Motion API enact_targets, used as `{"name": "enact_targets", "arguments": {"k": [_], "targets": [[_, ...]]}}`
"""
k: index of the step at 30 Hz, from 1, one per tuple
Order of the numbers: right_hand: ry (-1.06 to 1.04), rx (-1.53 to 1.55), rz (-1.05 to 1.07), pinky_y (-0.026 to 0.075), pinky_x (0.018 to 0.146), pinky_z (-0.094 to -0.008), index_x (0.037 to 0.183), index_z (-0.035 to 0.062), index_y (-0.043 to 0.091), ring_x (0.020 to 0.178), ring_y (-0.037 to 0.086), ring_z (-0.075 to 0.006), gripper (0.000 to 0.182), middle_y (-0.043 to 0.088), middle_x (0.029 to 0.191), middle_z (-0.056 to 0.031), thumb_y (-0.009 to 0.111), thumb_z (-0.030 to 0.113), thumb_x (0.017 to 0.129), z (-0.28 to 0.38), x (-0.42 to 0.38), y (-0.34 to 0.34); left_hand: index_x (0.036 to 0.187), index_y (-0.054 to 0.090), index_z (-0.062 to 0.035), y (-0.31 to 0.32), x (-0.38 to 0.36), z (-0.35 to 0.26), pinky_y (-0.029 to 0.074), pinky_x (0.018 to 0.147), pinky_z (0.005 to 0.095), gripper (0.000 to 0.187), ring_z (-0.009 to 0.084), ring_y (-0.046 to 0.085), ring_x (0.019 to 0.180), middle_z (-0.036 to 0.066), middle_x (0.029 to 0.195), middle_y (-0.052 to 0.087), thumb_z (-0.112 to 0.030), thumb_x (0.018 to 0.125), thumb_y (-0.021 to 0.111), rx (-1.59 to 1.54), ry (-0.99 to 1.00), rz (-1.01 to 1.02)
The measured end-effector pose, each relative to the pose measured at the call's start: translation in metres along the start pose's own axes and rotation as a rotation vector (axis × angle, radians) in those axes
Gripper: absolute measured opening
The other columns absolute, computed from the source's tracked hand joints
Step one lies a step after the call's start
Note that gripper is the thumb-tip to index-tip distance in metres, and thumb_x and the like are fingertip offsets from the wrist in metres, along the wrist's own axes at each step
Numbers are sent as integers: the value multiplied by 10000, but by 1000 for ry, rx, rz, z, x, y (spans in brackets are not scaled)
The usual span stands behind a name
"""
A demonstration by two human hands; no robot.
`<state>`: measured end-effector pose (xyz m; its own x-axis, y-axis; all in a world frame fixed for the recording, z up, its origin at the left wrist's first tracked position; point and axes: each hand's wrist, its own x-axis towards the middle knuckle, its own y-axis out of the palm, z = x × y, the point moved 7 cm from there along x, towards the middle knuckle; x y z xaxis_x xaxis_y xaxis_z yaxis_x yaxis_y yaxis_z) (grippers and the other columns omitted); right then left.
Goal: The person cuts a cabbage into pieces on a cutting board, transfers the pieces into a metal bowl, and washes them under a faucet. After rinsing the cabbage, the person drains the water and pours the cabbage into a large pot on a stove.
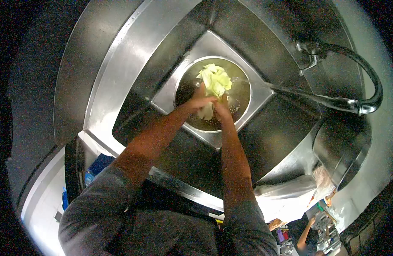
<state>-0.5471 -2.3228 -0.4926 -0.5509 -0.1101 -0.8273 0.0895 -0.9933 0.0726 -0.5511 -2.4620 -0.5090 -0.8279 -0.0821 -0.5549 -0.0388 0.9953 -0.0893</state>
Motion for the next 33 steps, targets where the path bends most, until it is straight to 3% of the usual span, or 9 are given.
{"name": "enact_targets", "arguments": {"k": [3, 4, 5, 11, 15, 18, 21, 25, 33], "targets": [[-179, 120, 72, 543, 838, -407, 1444, 88, 404, 1133, 595, -236, 593, 583, 1302, -110, 709, 164, 941, 24, -1, 6, 1501, 319, -12, 1, 8, -40, 387, 1107, 419, 1000, 345, 453, 1357, 246, 1442, 469, -344, 730, 862, -179, 128, 162], [-247, 138, 68, 540, 841, -391, 1435, 80, 422, 1107, 605, -226, 569, 592, 1283, -108, 701, 163, 946, 42, -13, 3, 1416, 441, -29, -8, 11, -47, 464, 1002, 409, 824, 305, 569, 1199, 230, 1297, 580, -317, 760, 848, -32, 83, 122], [-255, -194, -30, 547, 786, -329, 1374, 52, 488, 1028, 628, -192, 480, 603, 1255, -97, 692, 145, 949, 86, -43, 5, 1362, 482, -33, -16, 9, -61, 481, 948, 401, 748, 284, 591, 1121, 210, 1219, 609, -314, 769, 842, -38, 38, 144], [-326, -304, 107, 567, 757, -300, 1462, 65, 437, 981, 629, -183, 634, 661, 1120, -113, 725, 93, 897, 124, -46, -30, 1108, 635, -36, -43, 16, -126, 528, 785, 344, 400, 195, 642, 908, 104, 1011, 687, -256, 816, 798, 131, 133, 272], [-221, -161, 149, 584, 691, -297, 1487, 82, 396, 928, 631, -174, 722, 629, 1136, -92, 734, 34, 851, 161, -81, -19, 1188, 649, -15, -43, 7, -149, 532, 810, 348, 450, 215, 664, 922, 134, 1003, 708, -186, 789, 767, 55, 262, 265], [-295, -173, 118, 565, 690, -273, 1444, 60, 425, 898, 633, -162, 704, 623, 1122, -82, 757, 14, 825, 170, -78, -23, 1229, 645, -10, -42, -16, -175, 541, 825, 359, 480, 217, 683, 951, 151, 1036, 714, -156, 782, 747, 1043, 384, -145], [-465, -203, 120, 543, 696, -257, 1339, 31, 486, 881, 624, -146, 613, 627, 1078, -70, 784, 7, 804, 170, -73, -14, 1273, 609, 7, -24, -9, -182, 557, 838, 375, 531, 260, 703, 954, 154, 1047, 712, -177, 795, 749, 499, 461, -11], [-625, -269, 46, 524, 719, -266, 1185, 35, 543, 875, 607, -134, 462, 623, 1028, -55, 794, 0, 799, 176, -76, -6, 1328, 505, 35, 8, -17, -160, 629, 770, 438, 491, 330, 721, 869, 184, 982, 686, -130, 905, 690, -499, -233, 368], [-840, -515, -59, 516, 787, -331, 998, 16, 592, 915, 643, -219, 227, 654, 988, -89, 729, -29, 823, 180, -82, -13, 1198, 536, -3, 10, -21, -149, 658, 691, 443, 370, 248, 674, 733, 133, 981, 607, -180, 927, 714, -669, -230, 425]]}}
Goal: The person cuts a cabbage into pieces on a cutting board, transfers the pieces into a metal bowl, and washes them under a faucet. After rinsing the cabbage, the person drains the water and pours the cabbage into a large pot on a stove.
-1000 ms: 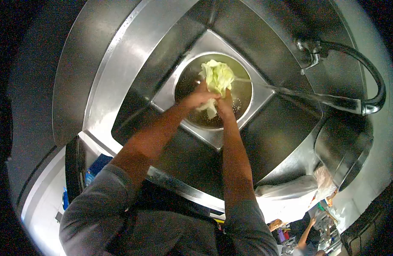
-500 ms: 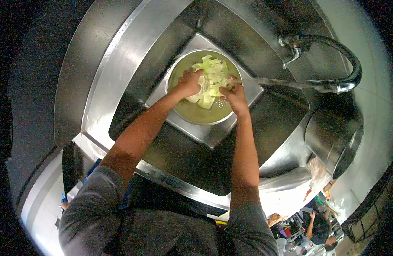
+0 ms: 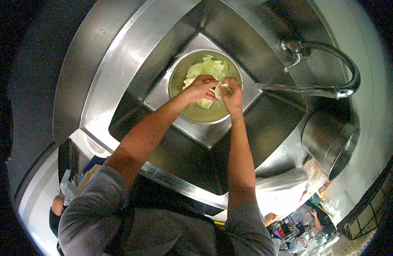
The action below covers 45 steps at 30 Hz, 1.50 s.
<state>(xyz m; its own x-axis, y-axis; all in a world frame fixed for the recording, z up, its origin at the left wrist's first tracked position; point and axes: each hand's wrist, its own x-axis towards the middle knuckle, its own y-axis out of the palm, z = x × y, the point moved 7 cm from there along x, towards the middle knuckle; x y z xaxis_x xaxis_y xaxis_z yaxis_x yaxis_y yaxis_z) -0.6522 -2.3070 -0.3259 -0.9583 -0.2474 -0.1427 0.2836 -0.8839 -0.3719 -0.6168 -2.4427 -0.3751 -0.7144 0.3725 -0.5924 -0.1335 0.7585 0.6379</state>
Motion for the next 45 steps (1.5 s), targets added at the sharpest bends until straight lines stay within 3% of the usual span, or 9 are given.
{"name": "enact_targets", "arguments": {"k": [8, 16, 21, 27, 32, 37, 40, 43, 45], "targets": [[-315, -370, -135, 535, 794, -425, 943, 2, 603, 920, 670, -393, 152, 680, 982, -182, 681, -50, 823, 68, -17, 6, 1034, 569, 63, -17, 1, -2, 659, 625, 459, 253, 283, 684, 758, 165, 963, 599, -143, 919, 660, 127, 52, -193], [43, -219, -36, 548, 805, -398, 1080, 2, 655, 949, 705, -278, 257, 703, 1092, -185, 753, 61, 849, -14, -9, -6, 1016, 565, 23, -92, -6, -38, 590, 716, 494, 286, 403, 716, 791, 225, 803, 678, -193, 855, 661, 1320, 331, -691], [361, 47, 8, 524, 851, -343, 1254, 19, 641, 1055, 643, -217, 541, 681, 1196, -129, 833, 260, 810, -88, 48, 42, 1435, 454, -29, -116, 32, -6, 527, 912, 460, 659, 362, 619, 1150, 234, 1308, 603, -324, 884, 660, 829, 320, -625], [186, 74, 136, 486, 802, -277, 1081, 10, 647, 889, 603, -138, 225, 665, 968, -46, 710, 132, 902, -67, 66, 90, 1503, 398, -50, -103, 38, -15, 381, 1110, 408, 862, 290, 502, 1307, 149, 1418, 527, -219, 745, 773, 274, 201, -174], [223, 209, 24, 490, 837, -268, 1054, 9, 641, 912, 611, -120, 225, 673, 1000, -49, 569, -97, 869, -25, 28, 27, 1340, 586, -62, -92, 39, -29, 559, 891, 372, 560, 222, 653, 1092, 136, 1273, 634, -104, 817, 781, 128, -47, -417], [177, 331, 88, 521, 818, -264, 1057, 10, 643, 1068, 618, -169, 273, 656, 1168, -79, 524, -132, 857, -28, 11, 6, 1105, 697, -26, -71, 26, -51, 574, 805, 371, 324, 239, 708, 914, 115, 993, 736, -138, 806, 751, 198, 308, 4], [376, 232, 53, 585, 704, -306, 1204, 65, 609, 1070, 629, -188, 298, 648, 1195, -115, 644, -3, 916, -73, -16, -3, 1085, 694, 12, -91, 9, -40, 569, 869, 427, 317, 370, 708, 964, 199, 1025, 731, -93, 786, 682, 1289, 204, -367], [767, -203, 88, 625, 673, -354, 1373, 80, 501, 883, 686, -202, 580, 649, 1147, -131, 779, 179, 874, -100, -49, 22, 1295, 542, 16, -118, 19, 47, 523, 965, 429, 622, 381, 670, 1050, 258, 1134, 670, -121, 719, 731, 1114, 110, -299], [807, 188, -39, 628, 620, -356, 1372, 56, 502, 820, 691, -209, 595, 656, 1130, -130, 783, 183, 864, -108, -59, 73, 1324, 514, 4, -114, 22, 76, 515, 977, 403, 698, 322, 656, 1058, 209, 1133, 666, -129, 692, 779, 766, 244, -254]]}}
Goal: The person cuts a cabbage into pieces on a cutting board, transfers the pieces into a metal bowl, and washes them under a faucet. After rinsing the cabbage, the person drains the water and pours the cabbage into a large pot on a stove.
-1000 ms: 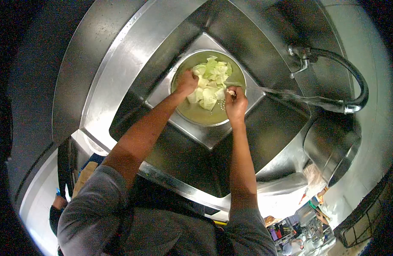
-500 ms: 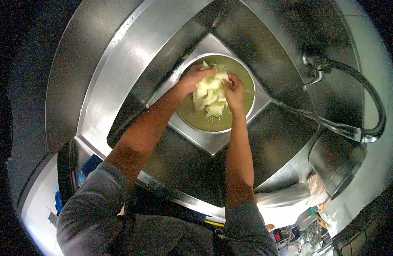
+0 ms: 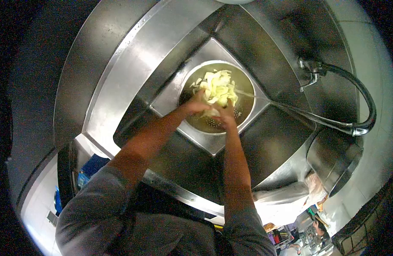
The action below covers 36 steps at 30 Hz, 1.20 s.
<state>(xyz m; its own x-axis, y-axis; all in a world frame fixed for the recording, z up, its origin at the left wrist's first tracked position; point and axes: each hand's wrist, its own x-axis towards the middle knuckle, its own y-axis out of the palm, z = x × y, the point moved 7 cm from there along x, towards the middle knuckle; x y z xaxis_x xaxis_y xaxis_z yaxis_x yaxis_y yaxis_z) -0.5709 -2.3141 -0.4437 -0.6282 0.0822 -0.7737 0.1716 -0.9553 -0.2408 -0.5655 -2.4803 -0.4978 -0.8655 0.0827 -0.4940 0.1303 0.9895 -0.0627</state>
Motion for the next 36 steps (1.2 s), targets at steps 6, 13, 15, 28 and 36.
{"name": "enact_targets", "arguments": {"k": [6, 13, 15, 28, 36], "targets": [[59, 194, 173, 649, 649, -420, 1374, 20, 513, 1011, 668, -292, 592, 640, 1190, -160, 762, 137, 850, -5, 21, -6, 1397, 486, -37, -15, 2, -41, 529, 932, 347, 745, 262, 640, 1055, 127, 1126, 671, -151, 723, 781, -320, -192, 152], [-446, -342, 168, 460, 1038, -350, 1415, 4, 530, 1189, 605, -225, 633, 644, 1299, -175, 690, 40, 804, 87, -40, -43, 1312, 620, -49, -40, -2, -100, 498, 923, 303, 577, 194, 627, 1069, 104, 1224, 653, -185, 764, 741, -89, -72, 243], [-554, -427, 195, 483, 1008, -343, 1411, 7, 537, 1161, 618, -219, 613, 655, 1286, -177, 700, 53, 822, 100, -40, -41, 1348, 591, -46, -36, -12, -117, 477, 972, 325, 621, 204, 598, 1131, 107, 1279, 630, -162, 754, 733, -335, -131, 390], [-272, 263, 221, 637, 639, -317, 1130, -121, 589, 705, 711, -219, 303, 680, 905, -162, 680, 98, 942, 117, -54, -27, 1250, 643, 15, -12, -31, -161, 506, 927, 315, 520, 164, 650, 1021, 81, 1123, 702, -200, 805, 806, -312, 69, 214], [-147, 509, 230, 643, 636, -331, 1108, -107, 607, 725, 716, -229, 234, 680, 927, -146, 656, 22, 919, 97, -49, -29, 1245, 641, 39, -15, -45, -170, 504, 928, 318, 582, 188, 655, 1022, 121, 1152, 701, -267, 787, 825, -166, 198, 139]]}}
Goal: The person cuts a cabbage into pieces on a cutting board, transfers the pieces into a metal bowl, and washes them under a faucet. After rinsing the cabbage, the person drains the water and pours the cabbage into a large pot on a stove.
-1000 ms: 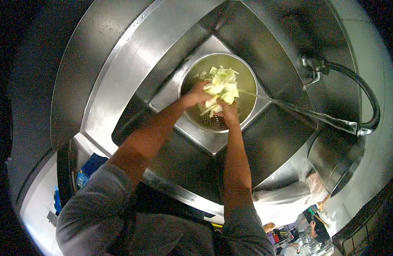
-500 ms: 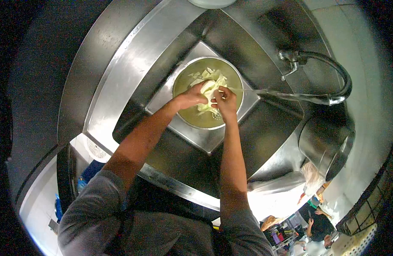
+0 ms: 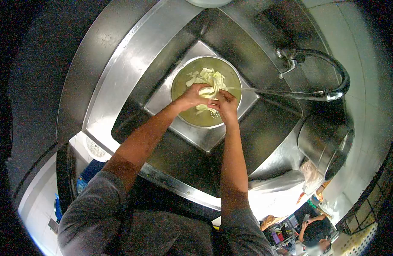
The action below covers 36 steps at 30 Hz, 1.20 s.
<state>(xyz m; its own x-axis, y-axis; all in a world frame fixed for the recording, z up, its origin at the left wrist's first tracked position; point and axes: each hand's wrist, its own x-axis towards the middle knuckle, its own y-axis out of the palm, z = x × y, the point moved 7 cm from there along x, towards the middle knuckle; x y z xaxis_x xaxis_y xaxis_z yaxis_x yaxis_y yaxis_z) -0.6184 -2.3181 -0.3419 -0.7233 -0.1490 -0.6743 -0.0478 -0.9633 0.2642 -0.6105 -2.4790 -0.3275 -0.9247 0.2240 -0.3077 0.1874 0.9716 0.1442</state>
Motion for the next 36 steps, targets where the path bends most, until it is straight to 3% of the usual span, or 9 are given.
{"name": "enact_targets", "arguments": {"k": [7, 11, 19, 20, 23, 25, 29, 33, 36], "targets": [[-222, -453, -57, 521, 590, -232, 1005, -3, 675, 697, 657, -103, 130, 695, 840, -50, 656, -30, 879, -13, 14, -13, 1283, 598, 74, -1, 3, 16, 515, 895, 336, 706, 209, 658, 997, 161, 1132, 700, -345, 767, 840, -11, -202, -128], [-400, -658, -123, 479, 621, -261, 878, -23, 691, 696, 619, -85, 57, 695, 774, -43, 694, -40, 823, -7, 9, -1, 1127, 689, 52, 3, 8, 27, 537, 794, 353, 438, 198, 682, 895, 130, 994, 729, -218, 796, 784, -71, -205, -205], [-435, -1394, -60, 548, 725, -333, 973, 19, 743, 743, 705, -241, 294, 728, 845, -149, 811, 249, 802, -8, 39, -32, 1105, 680, 63, -43, 20, 139, 549, 809, 439, 401, 389, 701, 902, 260, 943, 710, -167, 779, 718, 582, -351, -156], [-898, -1416, -72, 562, 734, -346, 1069, 29, 727, 717, 711, -274, 418, 741, 936, -157, 842, 308, 781, -3, 48, -32, 1177, 657, 58, -50, 12, 108, 558, 838, 425, 453, 367, 697, 964, 261, 1054, 701, -162, 786, 717, 615, -466, -177], [-876, -1281, -219, 572, 647, -342, 1245, 30, 654, 750, 712, -221, 533, 746, 997, -125, 823, 271, 800, -20, 101, -34, 1253, 629, 21, -61, 17, 167, 567, 854, 445, 495, 332, 685, 1017, 247, 1167, 667, -148, 794, 713, 262, -167, -503], [-558, -1193, -85, 561, 580, -325, 1347, 26, 575, 813, 707, -186, 598, 726, 1076, -118, 786, 225, 824, -71, 146, -46, 1261, 612, -1, -48, 11, 159, 611, 734, 403, 488, 308, 681, 887, 205, 1148, 647, -61, 781, 677, 183, -202, -224], [-95, -790, 113, 514, 475, -262, 1412, 18, 529, 918, 680, -122, 600, 688, 1138, -100, 710, 141, 854, -68, 119, -6, 1190, 622, 21, -47, 19, 161, 642, 674, 338, 398, 206, 658, 874, 117, 1038, 608, 9, 793, 651, -212, -351, -229], [-478, -1182, 129, 544, 918, -425, 1295, -4, 626, 1008, 689, -398, 477, 664, 1194, -252, 672, 157, 849, -18, 64, 9, 1181, 641, 29, -53, 21, 127, 629, 648, 329, 369, 223, 679, 845, 145, 1021, 637, 83, 818, 615, -182, -413, -271], [-403, -1132, 131, 530, 917, -437, 1234, 31, 674, 1069, 657, -398, 420, 672, 1151, -257, 705, 177, 842, -15, 49, -1, 1243, 588, 9, -51, 21, 94, 613, 702, 311, 386, 183, 649, 837, 106, 998, 613, -12, 868, 678, -295, -357, -174]]}}
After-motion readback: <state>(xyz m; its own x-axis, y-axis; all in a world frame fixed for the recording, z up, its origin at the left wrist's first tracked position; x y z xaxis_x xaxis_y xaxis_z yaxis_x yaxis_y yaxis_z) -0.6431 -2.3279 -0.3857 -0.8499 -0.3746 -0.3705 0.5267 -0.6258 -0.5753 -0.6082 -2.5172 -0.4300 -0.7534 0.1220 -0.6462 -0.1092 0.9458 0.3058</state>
